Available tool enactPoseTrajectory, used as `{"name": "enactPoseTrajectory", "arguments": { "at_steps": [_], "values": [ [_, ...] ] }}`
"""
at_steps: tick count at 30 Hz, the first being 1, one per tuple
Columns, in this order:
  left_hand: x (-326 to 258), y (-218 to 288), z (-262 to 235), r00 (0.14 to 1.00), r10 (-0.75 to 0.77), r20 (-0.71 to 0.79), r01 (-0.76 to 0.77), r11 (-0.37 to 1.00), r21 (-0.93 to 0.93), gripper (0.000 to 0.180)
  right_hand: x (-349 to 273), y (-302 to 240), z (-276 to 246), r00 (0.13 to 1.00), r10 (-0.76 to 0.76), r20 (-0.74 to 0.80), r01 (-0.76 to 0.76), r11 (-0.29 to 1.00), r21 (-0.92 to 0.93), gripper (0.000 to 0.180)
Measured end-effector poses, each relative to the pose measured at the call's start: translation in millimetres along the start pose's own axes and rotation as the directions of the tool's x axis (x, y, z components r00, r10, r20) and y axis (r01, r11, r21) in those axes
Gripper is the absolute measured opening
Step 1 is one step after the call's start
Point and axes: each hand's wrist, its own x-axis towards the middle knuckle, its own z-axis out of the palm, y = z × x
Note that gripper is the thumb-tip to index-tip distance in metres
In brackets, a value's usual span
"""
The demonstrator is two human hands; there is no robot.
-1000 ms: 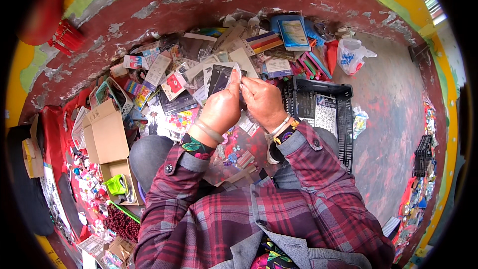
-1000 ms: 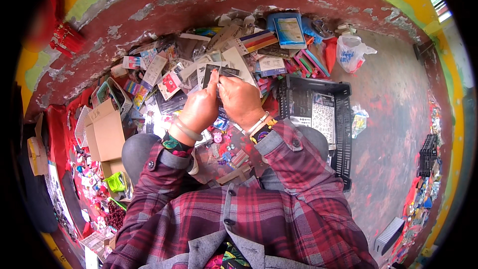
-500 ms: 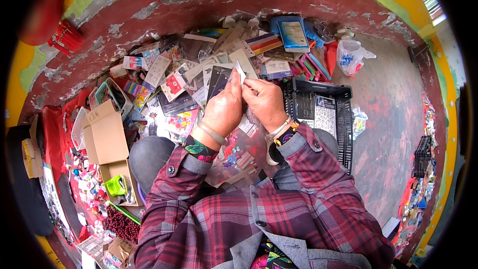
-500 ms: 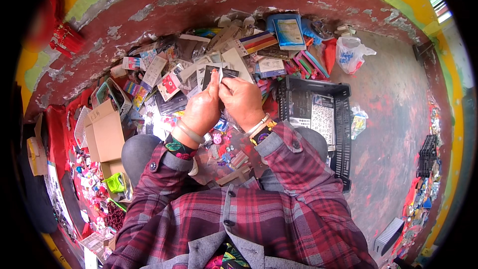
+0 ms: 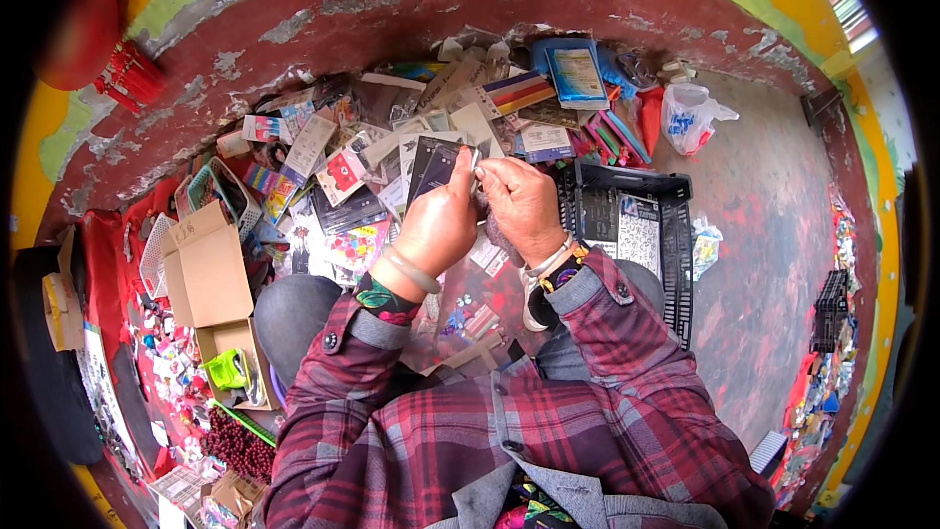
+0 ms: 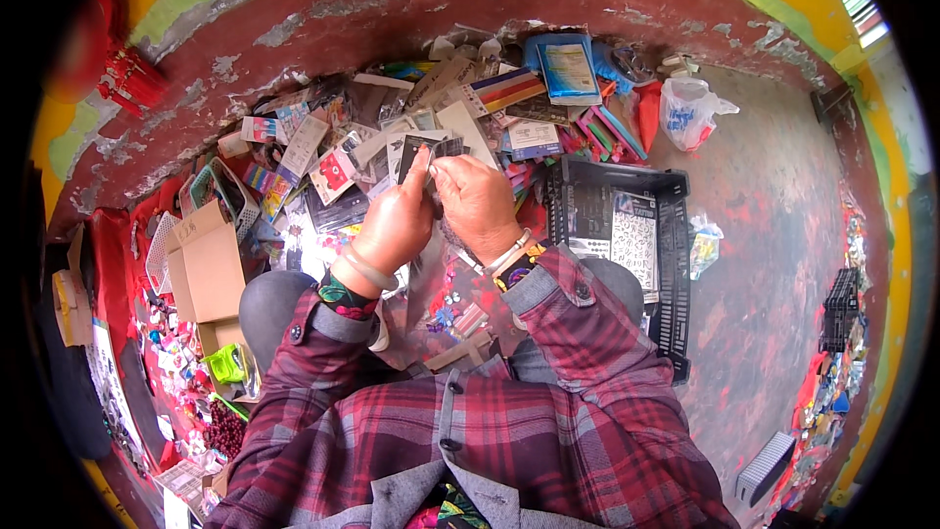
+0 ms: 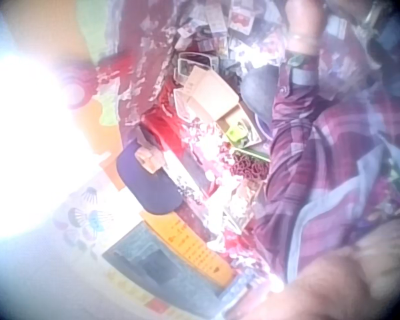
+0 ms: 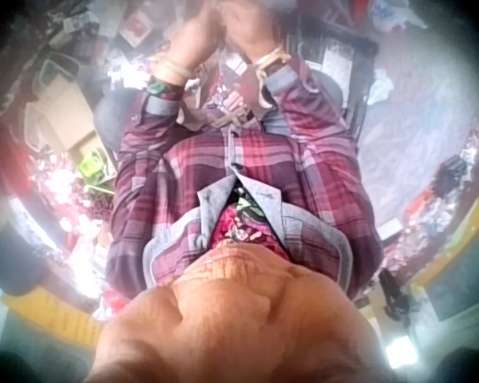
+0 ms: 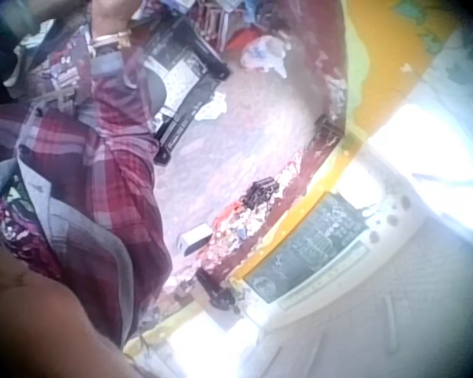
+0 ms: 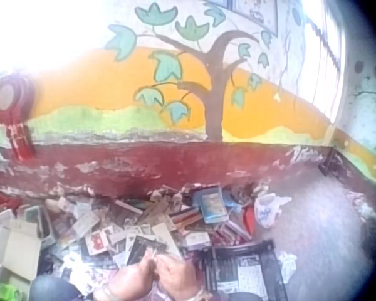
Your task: The person sits on the floor and wipes the surface of various sticker sheets with a cloth. They handle the sheets one by one, turning them over to clean both sides, and place them back into a pile.
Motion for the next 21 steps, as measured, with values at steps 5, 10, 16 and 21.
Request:
{"name": "enactPoseTrajectory", "arguments": {
  "at_steps": [5,10,16,21],
  "values": [
    [0.1,-5.5,4.4,0.998,0.037,-0.053,-0.045,0.985,-0.166,0.059,1.2,-3.6,-2.7,1.000,-0.027,0.008,0.028,0.996,-0.083,0.008],
    [2.8,-2.9,-5.5,0.997,0.059,-0.052,-0.076,0.899,-0.432,0.049,8.2,-3.6,-12.0,0.962,-0.266,0.060,0.272,0.924,-0.268,0.006],
    [3.2,1.3,-16.9,0.997,0.061,0.042,-0.028,0.837,-0.547,0.044,9.9,-9.0,-16.9,0.956,-0.289,0.053,0.294,0.937,-0.189,0.006],
    [3.7,0.2,-13.9,0.991,0.119,-0.062,-0.134,0.834,-0.536,0.037,12.4,-6.9,-19.0,0.950,-0.291,0.110,0.308,0.932,-0.194,0.007]
  ]
}}
